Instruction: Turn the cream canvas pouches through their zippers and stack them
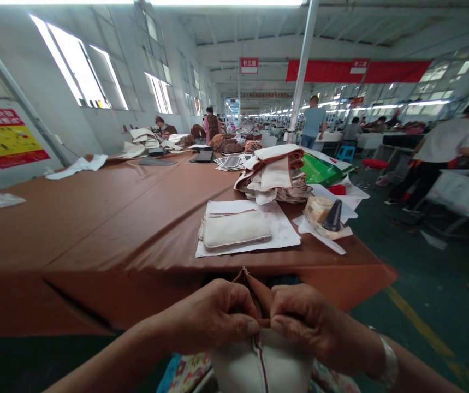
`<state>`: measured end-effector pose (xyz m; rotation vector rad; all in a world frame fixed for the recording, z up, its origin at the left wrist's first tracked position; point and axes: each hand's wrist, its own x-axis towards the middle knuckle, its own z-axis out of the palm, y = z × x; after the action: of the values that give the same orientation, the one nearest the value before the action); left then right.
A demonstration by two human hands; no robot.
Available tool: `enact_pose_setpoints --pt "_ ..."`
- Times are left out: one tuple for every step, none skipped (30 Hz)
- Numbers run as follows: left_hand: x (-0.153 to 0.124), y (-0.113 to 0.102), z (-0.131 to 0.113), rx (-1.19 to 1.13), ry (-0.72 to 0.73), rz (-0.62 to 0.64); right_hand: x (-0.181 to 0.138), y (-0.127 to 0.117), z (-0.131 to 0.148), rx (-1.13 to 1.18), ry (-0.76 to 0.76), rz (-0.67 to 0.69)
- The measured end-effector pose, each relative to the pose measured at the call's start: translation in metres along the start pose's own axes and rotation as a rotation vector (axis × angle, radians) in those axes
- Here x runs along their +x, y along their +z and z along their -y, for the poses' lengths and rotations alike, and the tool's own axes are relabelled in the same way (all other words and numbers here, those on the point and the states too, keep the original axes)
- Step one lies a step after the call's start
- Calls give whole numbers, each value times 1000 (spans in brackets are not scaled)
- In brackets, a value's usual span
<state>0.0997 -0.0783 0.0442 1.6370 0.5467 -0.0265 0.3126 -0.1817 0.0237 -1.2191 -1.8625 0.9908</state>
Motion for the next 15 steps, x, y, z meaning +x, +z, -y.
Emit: enact_pose_setpoints --pt "0 -2 0 13 2 -5 0 0 -2 16 -11 -23" --pt "0 -4 -1 9 8 -6 0 -1 -5 41 -15 -40" --pt "0 -6 -1 -11 14 3 -1 -3 -8 70 -6 -48" --pt "0 -7 -2 -40 22 17 -2 -5 -11 104 9 -49" --pt "-1 -9 -3 -73 34 33 -2 -7 -14 139 25 -44" --pt "-1 -10 -4 -108 48 51 -3 -9 -17 167 39 -37" --pt "-1 -11 -5 -148 61 71 -4 -11 -19 186 48 -31" --pt "-2 -11 -7 -189 74 92 -4 -12 -21 192 51 -30" --pt "-2 -11 -8 -233 87 115 -3 -13 -22 190 51 -35" --pt "-2 -11 -9 -281 102 131 -3 -13 -22 177 50 -40" --pt "-1 -11 -10 -324 119 136 -2 -13 -22 156 50 -46" --pt "-1 -11 -11 -350 139 121 0 -13 -21 129 47 -52" --pt "0 -11 -12 -357 156 94 3 -12 -21 100 43 -56" --pt "0 -12 -12 -342 165 61 5 -12 -21 73 38 -62" --pt "0 -13 -13 -313 165 28 8 -12 -21 53 34 -68"
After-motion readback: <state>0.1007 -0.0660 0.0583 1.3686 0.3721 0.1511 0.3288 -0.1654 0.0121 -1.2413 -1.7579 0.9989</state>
